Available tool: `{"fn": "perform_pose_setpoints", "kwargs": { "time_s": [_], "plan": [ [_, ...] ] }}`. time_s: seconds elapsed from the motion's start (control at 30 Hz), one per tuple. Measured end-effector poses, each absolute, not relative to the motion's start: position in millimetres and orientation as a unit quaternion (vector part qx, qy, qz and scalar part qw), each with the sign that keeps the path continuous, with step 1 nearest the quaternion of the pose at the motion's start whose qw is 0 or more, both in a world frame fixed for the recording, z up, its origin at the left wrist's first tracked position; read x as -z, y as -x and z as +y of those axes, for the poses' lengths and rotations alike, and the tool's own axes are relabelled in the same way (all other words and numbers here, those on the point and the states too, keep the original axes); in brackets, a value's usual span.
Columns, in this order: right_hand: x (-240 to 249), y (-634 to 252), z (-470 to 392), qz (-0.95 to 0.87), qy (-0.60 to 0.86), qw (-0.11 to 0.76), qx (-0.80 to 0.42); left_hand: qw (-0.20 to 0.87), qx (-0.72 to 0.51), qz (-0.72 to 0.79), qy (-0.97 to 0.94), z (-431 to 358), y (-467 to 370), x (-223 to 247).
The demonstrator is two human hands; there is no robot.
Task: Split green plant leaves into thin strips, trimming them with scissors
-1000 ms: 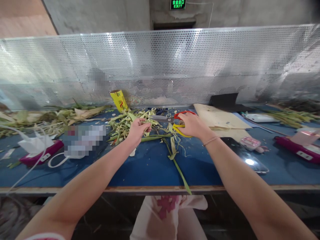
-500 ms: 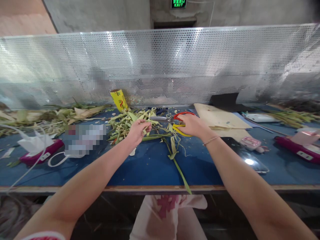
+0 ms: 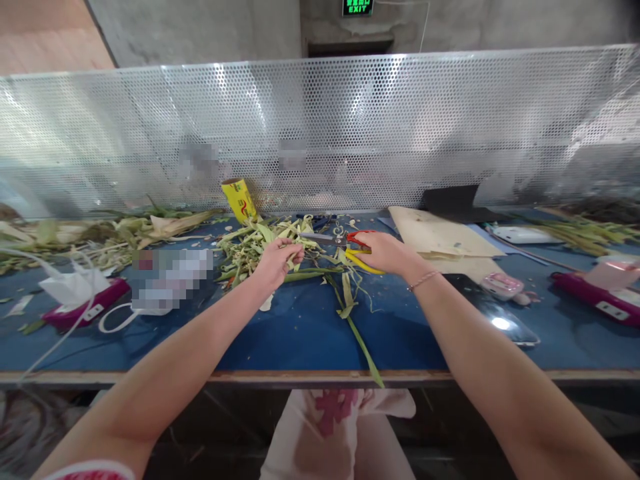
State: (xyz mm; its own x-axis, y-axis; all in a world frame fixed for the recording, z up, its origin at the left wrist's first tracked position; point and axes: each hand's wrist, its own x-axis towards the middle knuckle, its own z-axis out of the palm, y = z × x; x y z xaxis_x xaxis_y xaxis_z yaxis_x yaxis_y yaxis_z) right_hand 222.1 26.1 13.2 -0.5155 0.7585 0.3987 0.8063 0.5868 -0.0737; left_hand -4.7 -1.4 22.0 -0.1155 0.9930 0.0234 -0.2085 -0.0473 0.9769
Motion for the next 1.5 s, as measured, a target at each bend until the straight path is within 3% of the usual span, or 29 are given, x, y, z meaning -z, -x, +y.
{"fn": "perform_pose_setpoints", "kwargs": {
  "time_s": [0.77,1.5],
  "plan": [
    [-15.3,-223.0,22.1,-0.871,0.449,0.199,0.030,0.462,-0.595,0.447,-0.482,5.6,7.7,-11.2],
    [-8.6,-228.1,34.6,-0.831,0.514,0.206,0.060,0.511,-0.590,0.450,-0.434,3.5,6.1,-16.6]
  ]
}}
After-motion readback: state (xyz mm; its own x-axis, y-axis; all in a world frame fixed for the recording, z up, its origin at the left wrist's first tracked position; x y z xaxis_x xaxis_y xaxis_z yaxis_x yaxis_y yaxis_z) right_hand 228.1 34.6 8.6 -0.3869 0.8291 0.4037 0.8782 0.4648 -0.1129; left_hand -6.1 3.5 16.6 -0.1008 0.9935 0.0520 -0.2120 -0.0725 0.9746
